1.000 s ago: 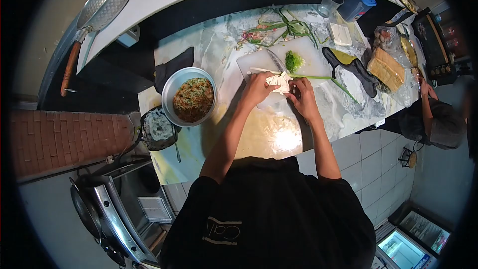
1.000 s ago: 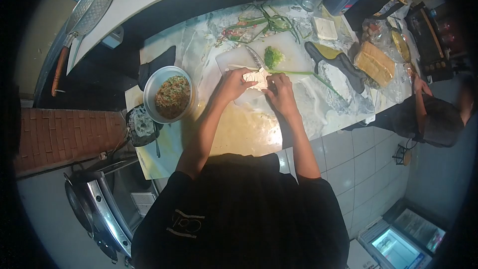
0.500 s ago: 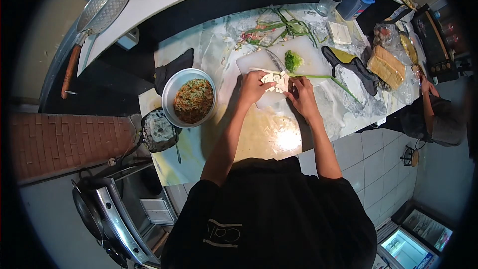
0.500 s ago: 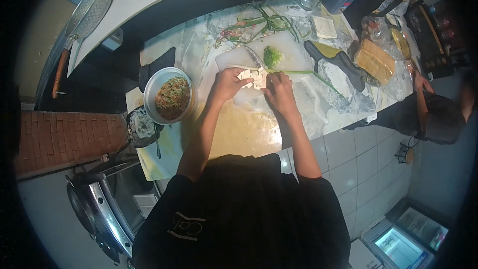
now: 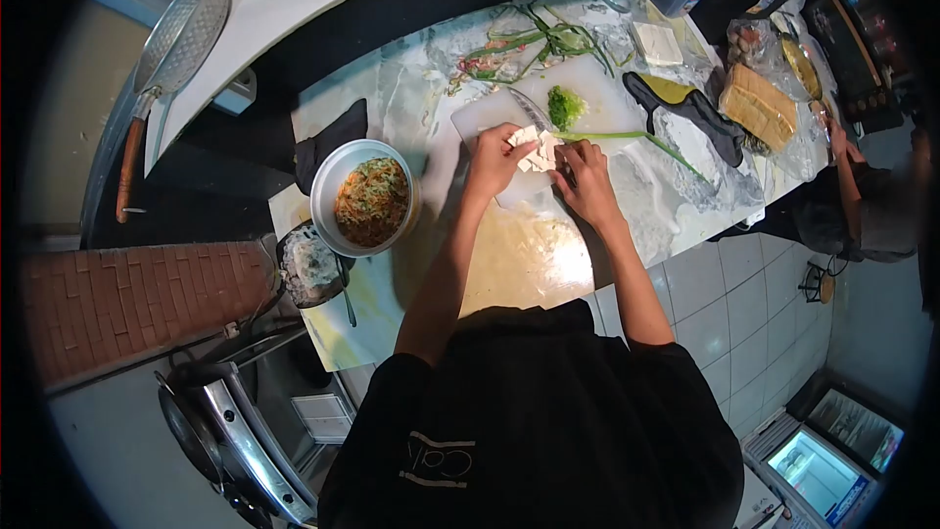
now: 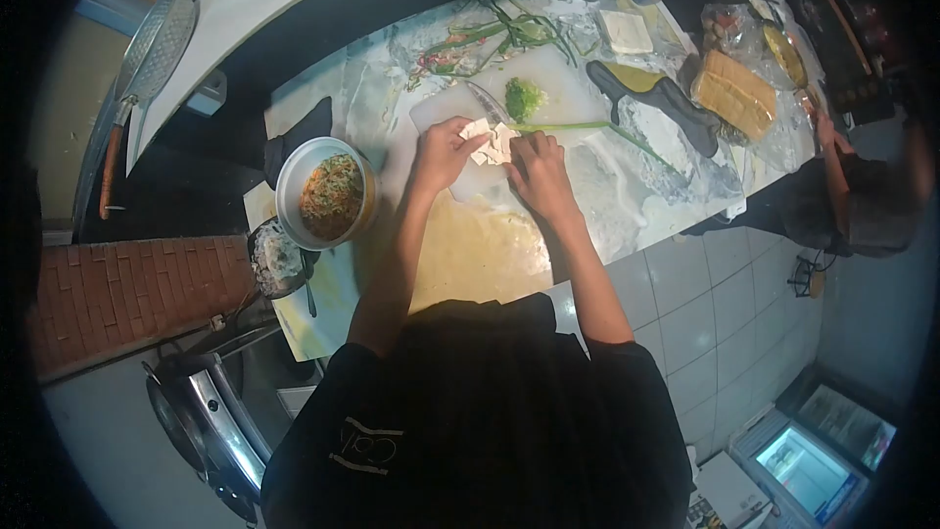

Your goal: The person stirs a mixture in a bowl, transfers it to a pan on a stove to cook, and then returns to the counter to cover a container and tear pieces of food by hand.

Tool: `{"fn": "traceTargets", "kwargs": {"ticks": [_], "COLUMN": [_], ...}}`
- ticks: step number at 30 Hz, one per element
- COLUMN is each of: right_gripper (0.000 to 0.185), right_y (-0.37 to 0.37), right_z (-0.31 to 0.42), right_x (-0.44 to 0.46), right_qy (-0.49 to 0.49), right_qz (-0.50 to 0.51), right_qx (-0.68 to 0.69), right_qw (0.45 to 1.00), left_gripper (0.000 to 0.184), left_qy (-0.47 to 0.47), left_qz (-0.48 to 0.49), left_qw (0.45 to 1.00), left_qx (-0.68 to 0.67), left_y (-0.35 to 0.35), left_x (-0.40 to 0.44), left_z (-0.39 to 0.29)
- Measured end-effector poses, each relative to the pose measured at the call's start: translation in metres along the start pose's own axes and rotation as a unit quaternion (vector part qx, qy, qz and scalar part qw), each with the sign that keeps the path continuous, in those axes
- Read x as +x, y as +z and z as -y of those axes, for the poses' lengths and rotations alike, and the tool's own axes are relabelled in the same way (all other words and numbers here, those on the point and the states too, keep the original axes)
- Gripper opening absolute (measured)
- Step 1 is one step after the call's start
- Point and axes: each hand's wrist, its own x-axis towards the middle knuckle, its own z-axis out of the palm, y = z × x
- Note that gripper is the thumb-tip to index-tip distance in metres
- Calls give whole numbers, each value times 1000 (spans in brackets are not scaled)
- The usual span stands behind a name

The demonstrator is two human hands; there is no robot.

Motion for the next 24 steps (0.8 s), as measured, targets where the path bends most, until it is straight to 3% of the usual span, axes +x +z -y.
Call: {"fn": "traceTargets", "kwargs": {"ticks": [3,8,10,11,14,18,20,24], "right_gripper": [34,30,29,29,30,32,31,26], "right_y": [2,8,8,8,6,1,-1,0], "right_z": [1,0,1,1,3,0,-2,-1], "right_x": [0,2,2,2,2,1,3,7], "right_qy": [-4,-14,-6,-8,-13,-15,-15,-13], "right_qz": [-6,-23,-20,-18,-29,-25,-18,-30], "right_qx": [-18,-28,-23,-23,-6,29,35,39], "right_qw": [1000,999,1000,1000,999,999,999,999], "left_gripper": [19,18,20,20,28,29,35,37], "left_qy": [37,54,25,24,110,130,200,153], "left_qz": [-50,-15,26,24,-24,-58,-68,-52], "left_qw": [997,995,998,998,990,984,953,975], "left_qx": [-54,-83,48,47,86,103,215,149], "left_y": [0,-4,-2,2,17,18,11,12], "left_x": [3,7,4,3,7,2,0,-2], "left_z": [11,16,1,3,28,33,28,23]}}
